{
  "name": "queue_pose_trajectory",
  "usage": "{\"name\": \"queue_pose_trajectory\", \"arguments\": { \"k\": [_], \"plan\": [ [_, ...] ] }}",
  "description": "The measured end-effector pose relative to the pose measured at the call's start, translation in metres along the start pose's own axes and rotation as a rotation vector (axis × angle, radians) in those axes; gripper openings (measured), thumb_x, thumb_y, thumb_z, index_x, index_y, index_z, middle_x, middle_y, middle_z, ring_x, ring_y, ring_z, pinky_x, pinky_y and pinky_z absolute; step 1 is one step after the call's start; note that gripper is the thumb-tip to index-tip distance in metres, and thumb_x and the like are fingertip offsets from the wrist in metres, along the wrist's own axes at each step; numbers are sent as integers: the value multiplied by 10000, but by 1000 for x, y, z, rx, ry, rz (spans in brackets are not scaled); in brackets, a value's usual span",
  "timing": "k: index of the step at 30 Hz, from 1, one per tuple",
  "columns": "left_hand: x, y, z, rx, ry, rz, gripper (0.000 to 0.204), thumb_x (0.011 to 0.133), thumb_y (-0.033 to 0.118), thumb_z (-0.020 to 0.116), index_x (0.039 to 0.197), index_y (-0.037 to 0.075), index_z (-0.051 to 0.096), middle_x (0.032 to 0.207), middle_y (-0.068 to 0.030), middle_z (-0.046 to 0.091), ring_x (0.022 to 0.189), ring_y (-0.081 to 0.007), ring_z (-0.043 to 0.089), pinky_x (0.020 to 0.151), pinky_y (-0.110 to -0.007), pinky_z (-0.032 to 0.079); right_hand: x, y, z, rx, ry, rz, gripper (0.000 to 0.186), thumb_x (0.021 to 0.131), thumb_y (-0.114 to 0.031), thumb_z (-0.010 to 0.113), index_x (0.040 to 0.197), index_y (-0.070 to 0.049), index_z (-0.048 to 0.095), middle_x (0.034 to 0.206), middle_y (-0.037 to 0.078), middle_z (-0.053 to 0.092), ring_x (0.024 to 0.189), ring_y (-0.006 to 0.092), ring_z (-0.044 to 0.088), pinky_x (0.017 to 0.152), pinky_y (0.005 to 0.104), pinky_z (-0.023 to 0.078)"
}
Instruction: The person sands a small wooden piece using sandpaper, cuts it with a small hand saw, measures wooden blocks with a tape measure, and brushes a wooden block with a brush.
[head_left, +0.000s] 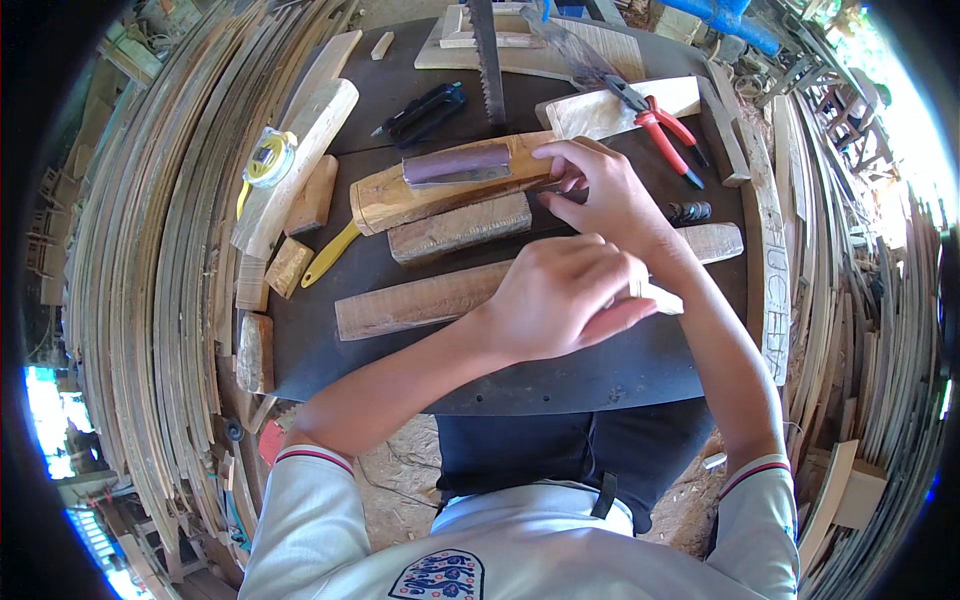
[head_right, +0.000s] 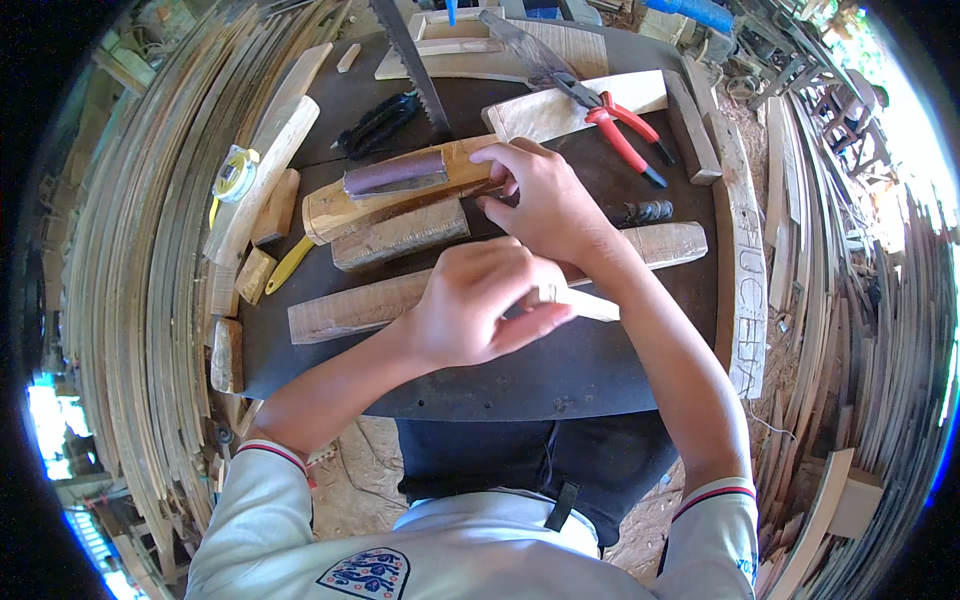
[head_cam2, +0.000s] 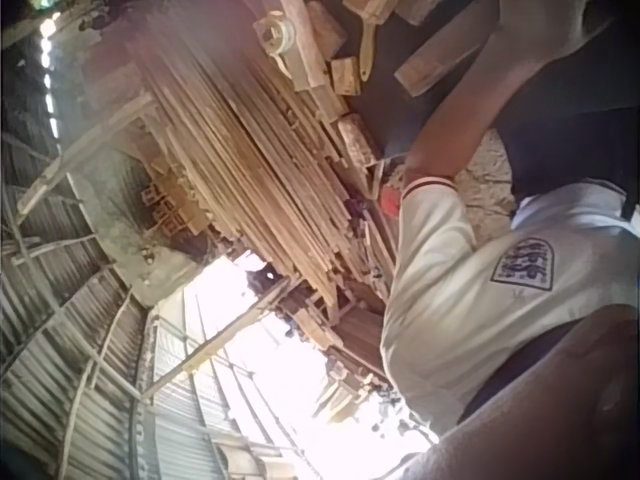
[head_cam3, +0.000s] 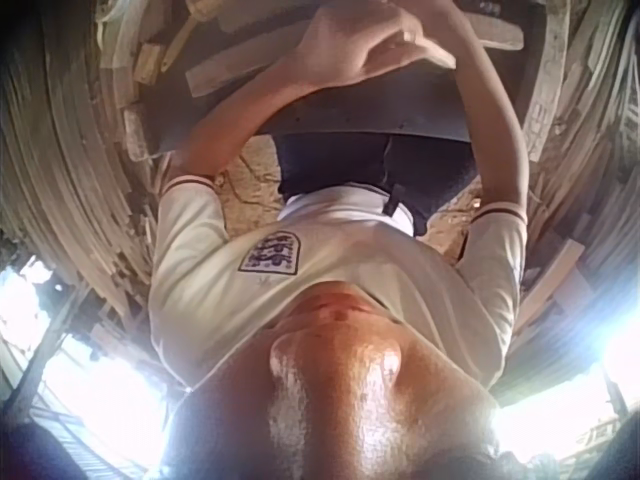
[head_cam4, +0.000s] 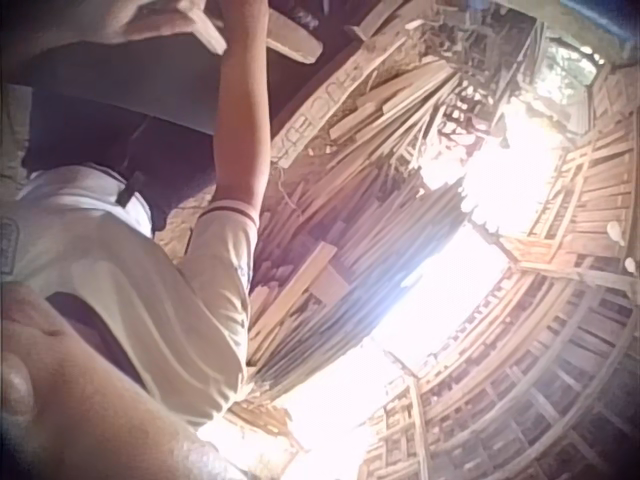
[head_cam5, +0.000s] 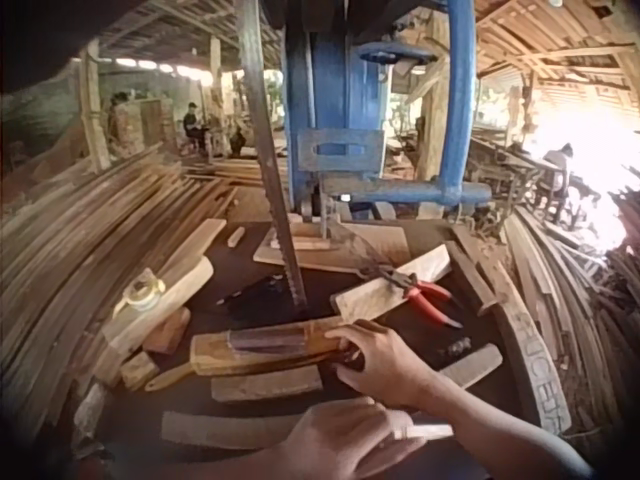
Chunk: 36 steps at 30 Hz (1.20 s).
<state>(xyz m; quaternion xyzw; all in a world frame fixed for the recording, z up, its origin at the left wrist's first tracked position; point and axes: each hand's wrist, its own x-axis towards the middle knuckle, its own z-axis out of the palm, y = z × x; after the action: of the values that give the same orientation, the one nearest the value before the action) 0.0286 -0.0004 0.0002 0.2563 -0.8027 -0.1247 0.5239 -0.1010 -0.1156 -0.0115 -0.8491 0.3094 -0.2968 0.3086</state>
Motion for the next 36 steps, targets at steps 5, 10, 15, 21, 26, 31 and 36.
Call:
{"name": "queue_pose_trajectory", "arguments": {
  "k": [5,10,15,21,26,31,36],
  "plan": [
    [0,0,-1,-194,140,-483,183,1056,171,651,971,10,636,728,24,588,577,-8,440,509,-226,328,-2,5,-9,57,-101,70,552,808,-123,793,1334,-53,640,918,148,725,849,280,719,843,400,586],
    [-3,-9,0,-455,214,-655,224,1113,213,578,997,26,623,739,69,529,629,8,406,552,-210,316,-1,0,-12,32,-177,88,592,853,-161,792,1394,-92,563,963,205,782,917,327,786,805,402,610],
    [-3,-13,-1,-417,229,-636,226,1113,219,580,1006,24,621,730,70,519,624,10,397,550,-206,311,0,3,-9,49,-132,63,582,828,-144,816,1362,-85,593,941,201,780,871,289,785,797,387,612],
    [1,-5,1,-257,157,-589,164,1053,160,682,1013,3,656,722,63,540,617,12,419,536,-200,312,-3,6,-27,445,142,115,244,985,-54,690,1219,15,698,941,74,739,891,122,706,841,291,575],
    [4,-1,0,-211,80,-536,144,1006,144,740,1050,13,701,706,55,585,582,22,405,506,-198,285,-21,20,-81,331,256,148,219,1032,-84,645,1213,26,700,994,94,747,940,136,714,892,289,577],
    [6,-2,-1,-198,42,-523,151,1009,147,734,1074,13,709,725,48,604,570,35,390,496,-192,253,-38,22,-102,66,160,196,228,977,-21,638,1192,-14,715,1015,64,748,978,136,711,918,309,561],
    [5,-7,2,-228,54,-544,189,1029,124,696,1160,-12,699,968,-28,705,749,-5,568,554,-185,392,-48,29,-98,-94,-224,250,333,848,59,680,1176,2,685,1065,82,728,1020,171,689,913,321,557]
  ]
}}
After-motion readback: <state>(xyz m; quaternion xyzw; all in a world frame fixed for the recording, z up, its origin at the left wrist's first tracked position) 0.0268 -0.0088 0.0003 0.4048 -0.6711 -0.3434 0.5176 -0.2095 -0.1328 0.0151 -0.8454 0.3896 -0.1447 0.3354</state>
